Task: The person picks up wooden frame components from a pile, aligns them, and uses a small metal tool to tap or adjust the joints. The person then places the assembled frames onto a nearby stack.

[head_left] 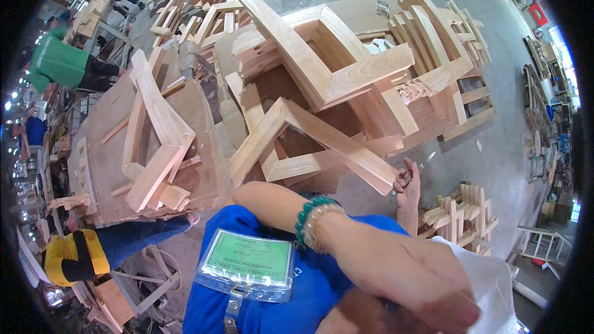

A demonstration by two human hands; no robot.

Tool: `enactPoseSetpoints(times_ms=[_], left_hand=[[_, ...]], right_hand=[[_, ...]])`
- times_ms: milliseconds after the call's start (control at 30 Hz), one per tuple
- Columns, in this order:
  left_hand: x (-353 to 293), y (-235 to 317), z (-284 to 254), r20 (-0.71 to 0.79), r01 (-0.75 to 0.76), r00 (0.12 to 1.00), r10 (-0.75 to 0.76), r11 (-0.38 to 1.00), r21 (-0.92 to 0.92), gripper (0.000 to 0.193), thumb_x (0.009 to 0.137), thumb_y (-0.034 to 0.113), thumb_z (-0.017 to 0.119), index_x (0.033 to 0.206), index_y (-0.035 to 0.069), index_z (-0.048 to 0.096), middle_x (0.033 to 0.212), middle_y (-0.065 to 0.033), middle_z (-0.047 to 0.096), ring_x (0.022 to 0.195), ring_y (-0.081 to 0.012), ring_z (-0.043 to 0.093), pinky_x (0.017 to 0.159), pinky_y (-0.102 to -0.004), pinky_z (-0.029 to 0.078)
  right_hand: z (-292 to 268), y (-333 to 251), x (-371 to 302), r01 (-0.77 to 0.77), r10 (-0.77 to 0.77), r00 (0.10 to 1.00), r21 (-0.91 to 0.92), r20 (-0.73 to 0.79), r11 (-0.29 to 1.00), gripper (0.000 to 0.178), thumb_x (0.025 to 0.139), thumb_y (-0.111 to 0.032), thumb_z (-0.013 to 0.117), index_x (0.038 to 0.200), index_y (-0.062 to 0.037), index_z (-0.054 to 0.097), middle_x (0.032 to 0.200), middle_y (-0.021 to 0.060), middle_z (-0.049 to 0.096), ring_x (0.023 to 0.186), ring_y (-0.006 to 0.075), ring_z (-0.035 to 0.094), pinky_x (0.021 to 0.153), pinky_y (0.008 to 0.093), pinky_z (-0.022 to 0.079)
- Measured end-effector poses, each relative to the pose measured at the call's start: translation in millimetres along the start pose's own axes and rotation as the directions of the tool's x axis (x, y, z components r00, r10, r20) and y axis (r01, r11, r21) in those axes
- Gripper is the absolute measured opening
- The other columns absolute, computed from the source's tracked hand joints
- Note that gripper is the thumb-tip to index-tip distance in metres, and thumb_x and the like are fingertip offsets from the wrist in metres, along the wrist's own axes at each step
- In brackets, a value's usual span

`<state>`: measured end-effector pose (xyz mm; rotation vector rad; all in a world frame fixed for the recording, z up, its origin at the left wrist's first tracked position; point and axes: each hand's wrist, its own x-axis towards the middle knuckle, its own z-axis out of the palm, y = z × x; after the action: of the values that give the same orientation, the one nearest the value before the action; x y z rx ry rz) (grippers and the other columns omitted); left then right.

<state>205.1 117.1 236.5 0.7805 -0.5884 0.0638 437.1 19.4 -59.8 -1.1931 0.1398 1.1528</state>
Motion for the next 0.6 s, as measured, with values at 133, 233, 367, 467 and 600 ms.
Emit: enactPoseSetpoints(times_ms=[133, 233, 367, 467, 600], left_hand=[[-49, 24, -69, -0.433, -0.001, 0.895, 0.109, 0.97, 0.242, 0.054, 0.096, 0.042, 0.041, 0.059, 0.006, 0.056, 0.061, -0.0085, 0.056, 0.062, -0.0217, 0.057, 0.059, -0.0346, 0.046], [-131, 15, -166, -0.769, -0.241, 0.447, 0.457, 0.89, 0.388, 0.039, 0.1, 0.035, 0.034, 0.093, 0.005, 0.058, 0.076, -0.0046, 0.056, 0.067, -0.0169, 0.055, 0.063, -0.0294, 0.047], [-252, 18, -234, -0.894, -0.411, -0.208, 0.396, 0.794, 0.447, 0.023, 0.091, 0.033, 0.057, 0.102, 0.013, 0.06, 0.087, -0.0014, 0.061, 0.083, -0.0169, 0.06, 0.076, -0.0339, 0.051], [-270, 14, -262, -0.878, -0.218, -0.351, 0.325, 0.884, 0.414, 0.05, 0.087, 0.048, 0.056, 0.122, 0.012, 0.048, 0.116, -0.0078, 0.054, 0.107, -0.0228, 0.053, 0.095, -0.0405, 0.042], [-237, -1, -287, -0.936, -0.072, -0.282, 0.211, 0.968, 0.24, 0.076, 0.082, 0.063, 0.053, 0.134, 0.011, 0.036, 0.132, -0.0111, 0.042, 0.124, -0.0261, 0.039, 0.105, -0.0427, 0.028]], right_hand=[[2, -2, 4, 0.03, -0.025, 0.996, 0.051, -0.089, 0.998, 0.035, 0.092, -0.034, 0.054, 0.118, -0.0104, 0.055, 0.072, -0.0012, 0.047, 0.049, 0.0049, 0.036, 0.036, 0.0174, 0.025], [-2, -6, 2, 0.054, -0.041, 0.994, 0.119, -0.106, 0.991, 0.036, 0.091, -0.03, 0.056, 0.124, -0.0143, 0.054, 0.081, 0.0005, 0.05, 0.056, 0.0055, 0.04, 0.041, 0.0163, 0.029], [22, -14, 21, 0.111, -0.095, 0.986, 0.113, -0.14, 0.987, 0.038, 0.091, -0.028, 0.058, 0.126, -0.0157, 0.053, 0.094, 0.0037, 0.056, 0.062, 0.0058, 0.043, 0.042, 0.0152, 0.032], [33, -19, 30, 0.149, -0.135, 0.976, 0.068, -0.171, 0.987, 0.039, 0.091, -0.033, 0.056, 0.126, -0.0154, 0.053, 0.094, 0.0032, 0.057, 0.059, 0.0046, 0.043, 0.041, 0.0148, 0.03], [39, -20, 46, 0.158, -0.164, 0.978, -0.055, -0.133, 0.986, 0.041, 0.092, -0.04, 0.053, 0.126, -0.0151, 0.053, 0.09, 0.002, 0.058, 0.055, 0.0031, 0.042, 0.037, 0.0147, 0.026]])
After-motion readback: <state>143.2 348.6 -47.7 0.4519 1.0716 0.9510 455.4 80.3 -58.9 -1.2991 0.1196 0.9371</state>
